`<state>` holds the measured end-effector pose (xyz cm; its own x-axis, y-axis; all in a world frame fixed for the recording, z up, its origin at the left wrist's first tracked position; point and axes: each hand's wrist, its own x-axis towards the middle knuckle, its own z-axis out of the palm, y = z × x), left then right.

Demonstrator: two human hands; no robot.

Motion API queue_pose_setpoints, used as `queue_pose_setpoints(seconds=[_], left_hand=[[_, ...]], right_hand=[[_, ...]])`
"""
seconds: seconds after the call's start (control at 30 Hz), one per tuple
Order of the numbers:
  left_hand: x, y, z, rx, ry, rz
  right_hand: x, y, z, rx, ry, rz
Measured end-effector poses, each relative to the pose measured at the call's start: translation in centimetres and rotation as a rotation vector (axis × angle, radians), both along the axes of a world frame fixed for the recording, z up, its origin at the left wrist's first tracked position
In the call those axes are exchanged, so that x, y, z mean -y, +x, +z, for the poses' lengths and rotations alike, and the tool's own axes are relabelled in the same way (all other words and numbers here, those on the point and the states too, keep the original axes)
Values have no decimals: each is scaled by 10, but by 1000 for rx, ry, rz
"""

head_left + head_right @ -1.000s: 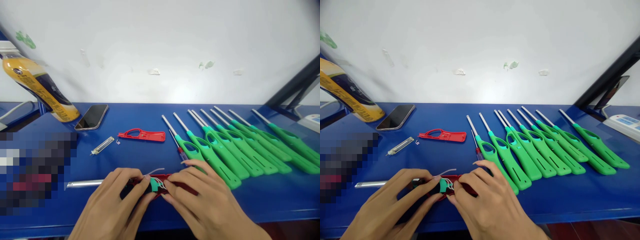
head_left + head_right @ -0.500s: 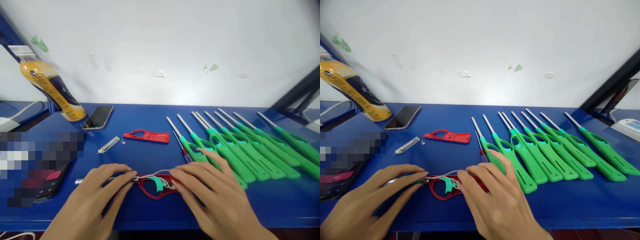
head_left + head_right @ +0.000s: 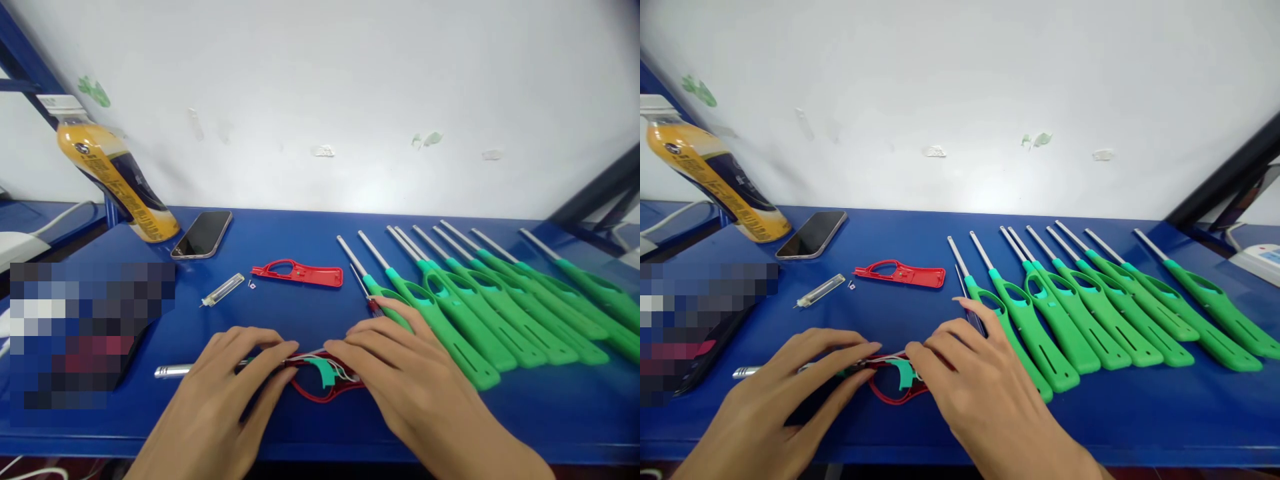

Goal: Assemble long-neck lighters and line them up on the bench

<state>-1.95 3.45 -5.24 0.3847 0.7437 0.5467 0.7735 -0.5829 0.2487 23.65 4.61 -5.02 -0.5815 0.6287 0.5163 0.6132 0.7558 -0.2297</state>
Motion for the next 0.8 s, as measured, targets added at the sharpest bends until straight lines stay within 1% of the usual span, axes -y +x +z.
queue_pose_setpoints(seconds=[0.13,0.27,0.37,0.53,0.67,0.8], left_hand=[[-1,5,-5,8,-51,-70],[0,6,-5,30,-88,-104],[0,5,-6,38,-93,-104],[1,4,-9,55,-116,-91],[0,5,-9,67,-108,-98],[0,4,-9,58,-114,-99]], right_hand=[[-1,0,1,-17,14,3],[-2,0,1,-33,21,2],[-1,1,0,-38,32,10],[1,1,2,-63,8,26],[0,1,4,-53,26,34],[0,2,2,-50,12,21]])
